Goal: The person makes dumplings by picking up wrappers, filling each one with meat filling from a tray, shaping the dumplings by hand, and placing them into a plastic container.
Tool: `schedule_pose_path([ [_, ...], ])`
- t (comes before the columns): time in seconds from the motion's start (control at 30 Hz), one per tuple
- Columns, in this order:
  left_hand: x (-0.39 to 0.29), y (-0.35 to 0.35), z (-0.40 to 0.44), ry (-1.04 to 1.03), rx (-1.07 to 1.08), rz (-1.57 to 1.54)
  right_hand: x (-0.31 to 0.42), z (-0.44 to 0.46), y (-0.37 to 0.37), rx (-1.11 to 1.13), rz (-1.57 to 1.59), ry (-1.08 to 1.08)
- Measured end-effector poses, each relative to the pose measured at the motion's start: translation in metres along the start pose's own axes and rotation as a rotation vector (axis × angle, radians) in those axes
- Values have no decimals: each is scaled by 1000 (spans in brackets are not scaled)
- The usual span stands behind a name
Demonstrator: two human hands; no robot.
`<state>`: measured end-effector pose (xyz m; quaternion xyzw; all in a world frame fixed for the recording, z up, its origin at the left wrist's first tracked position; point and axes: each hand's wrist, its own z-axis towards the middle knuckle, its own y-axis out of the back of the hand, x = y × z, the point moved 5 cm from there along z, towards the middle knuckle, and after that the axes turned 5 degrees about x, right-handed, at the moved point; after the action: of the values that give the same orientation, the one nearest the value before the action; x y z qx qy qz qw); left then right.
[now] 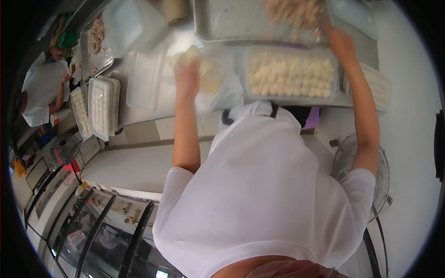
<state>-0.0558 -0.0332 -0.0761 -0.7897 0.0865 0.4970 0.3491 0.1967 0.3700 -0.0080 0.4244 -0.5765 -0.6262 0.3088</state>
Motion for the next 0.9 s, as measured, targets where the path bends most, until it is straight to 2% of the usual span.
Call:
schedule_pose_path([
  [0.2, 17, 7, -1, 101, -139, -89, 1, 2, -7, 43, 119, 184],
  [0.23, 19, 5, 2, 105, -135, -125, 10, 1, -2, 83, 170, 256],
  [0.4, 39, -11, 13, 130, -118, -281, 30, 9, -3, 101, 339, 312],
  [0.47, 35, -37, 16, 197, 17, -412, 32, 15, 0, 68, 412, 364],
  [0.53, 50, -44, 24, 212, -41, -408, 30, 21, -8, 341, 736, 250],
  [0.57, 59, -46, 27, 228, -100, -404, 31, 20, -6, 336, 735, 257],
  [0.63, 59, -67, 29, 240, -167, -413, 35, 15, -2, 313, 1027, 207],
  [0.67, 61, -75, 28, 261, -233, -422, 42, 10, 1, 313, 1026, 223],
  [0.73, 68, -93, 36, 212, -230, -476, 56, -4, 13, 261, 1208, -10],
  [0.77, 59, -114, 36, 210, -239, -513, 74, -12, 19, 264, 1208, 5],
  [0.8, 53, -128, 38, 200, -246, -516, 90, -19, 30, 134, 1212, -12],
  [0.83, 47, -147, 41, 184, -132, -543, 102, -26, 38, 4, 1213, -32],
  [0.87, 42, -162, 44, 172, -15, -568, 113, -33, 36, 5, 1212, -27],
  [0.9, 42, -170, 48, 170, -16, -570, 123, -41, 39, -111, 960, 16],
])
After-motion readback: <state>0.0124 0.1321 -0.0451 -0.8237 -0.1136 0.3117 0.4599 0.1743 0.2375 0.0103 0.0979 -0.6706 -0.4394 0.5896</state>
